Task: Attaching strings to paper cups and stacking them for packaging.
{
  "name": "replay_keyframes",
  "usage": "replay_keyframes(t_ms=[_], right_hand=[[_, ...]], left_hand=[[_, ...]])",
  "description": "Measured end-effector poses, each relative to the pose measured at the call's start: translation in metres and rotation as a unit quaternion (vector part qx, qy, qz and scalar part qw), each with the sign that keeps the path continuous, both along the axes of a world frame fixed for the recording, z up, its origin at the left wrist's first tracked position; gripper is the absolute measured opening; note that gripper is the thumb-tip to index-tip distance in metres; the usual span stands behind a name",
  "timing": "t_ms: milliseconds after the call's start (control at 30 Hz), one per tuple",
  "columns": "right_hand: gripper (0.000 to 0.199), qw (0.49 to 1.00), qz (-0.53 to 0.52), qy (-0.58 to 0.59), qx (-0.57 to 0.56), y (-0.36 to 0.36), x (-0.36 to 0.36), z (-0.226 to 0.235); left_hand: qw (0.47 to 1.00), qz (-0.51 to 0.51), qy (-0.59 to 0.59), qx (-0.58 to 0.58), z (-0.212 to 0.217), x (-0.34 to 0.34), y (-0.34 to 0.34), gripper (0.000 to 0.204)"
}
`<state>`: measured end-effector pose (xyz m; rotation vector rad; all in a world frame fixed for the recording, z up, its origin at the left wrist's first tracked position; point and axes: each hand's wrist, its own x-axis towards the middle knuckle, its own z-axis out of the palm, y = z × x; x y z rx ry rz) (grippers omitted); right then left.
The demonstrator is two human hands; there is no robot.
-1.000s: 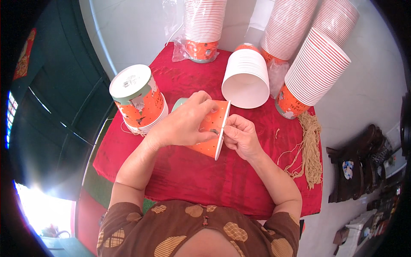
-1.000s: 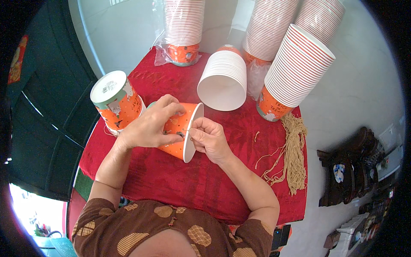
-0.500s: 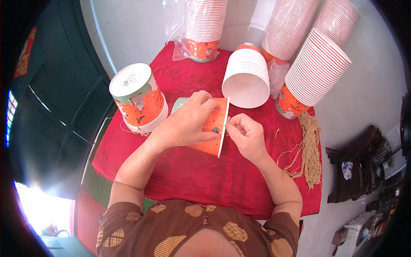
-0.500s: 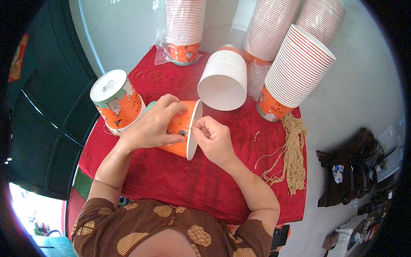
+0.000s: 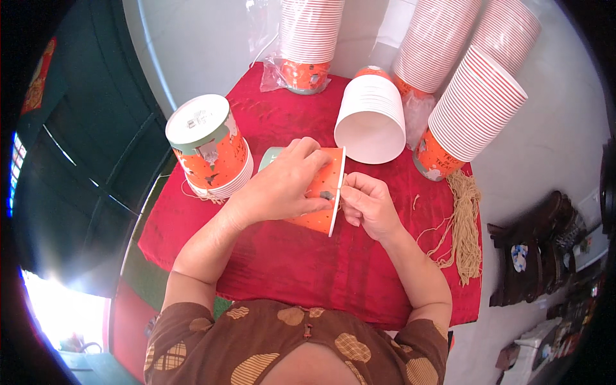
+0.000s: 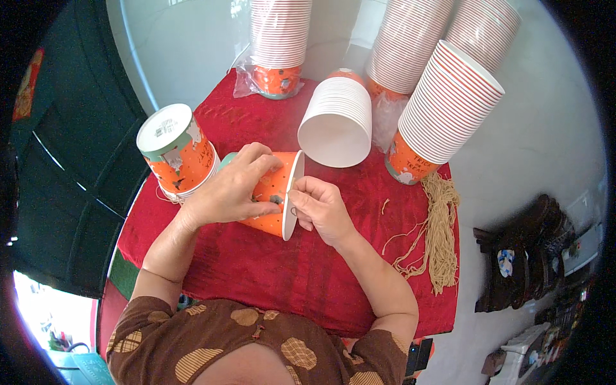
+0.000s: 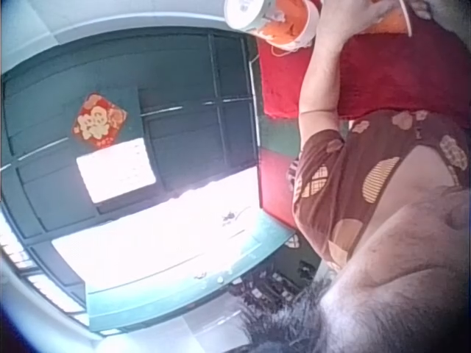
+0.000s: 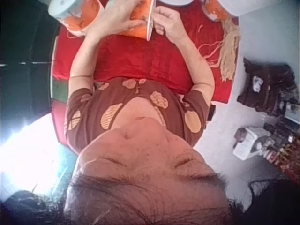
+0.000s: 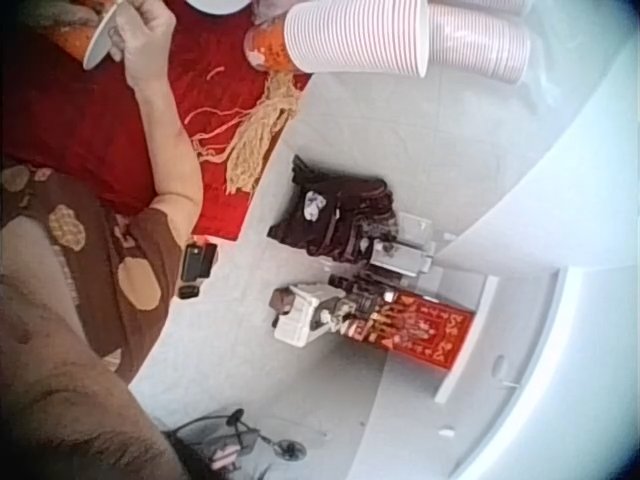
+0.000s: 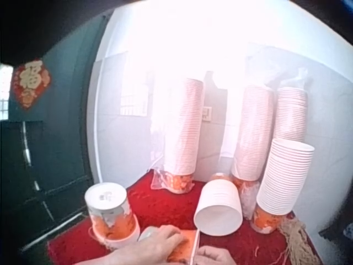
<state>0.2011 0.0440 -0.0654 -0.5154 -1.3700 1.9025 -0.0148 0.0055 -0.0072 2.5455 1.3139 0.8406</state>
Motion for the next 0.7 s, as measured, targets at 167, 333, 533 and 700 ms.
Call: replay_keyframes(t_ms=[167, 333, 533, 700], right_hand=[[0.017, 0.999, -0.036, -0.031, 0.025, -0.002, -0.001, 0.003], [0.015, 0.997, -0.051, -0.046, 0.034, -0.002, 0.001, 0.004], [0.016, 0.965, -0.15, -0.141, 0.162, -0.007, -0.001, 0.007], [0.017, 0.914, -0.226, -0.191, 0.278, -0.019, -0.007, 0.01]], left_hand=[[1.0, 0.001, 0.001, 0.005, -0.001, 0.002, -0.001, 0.064], [1.0, 0.014, 0.006, 0.021, -0.003, 0.005, -0.004, 0.063], [0.996, 0.057, 0.03, 0.06, -0.008, 0.016, -0.008, 0.061], [0.991, 0.083, 0.033, 0.104, -0.014, 0.022, -0.011, 0.059]])
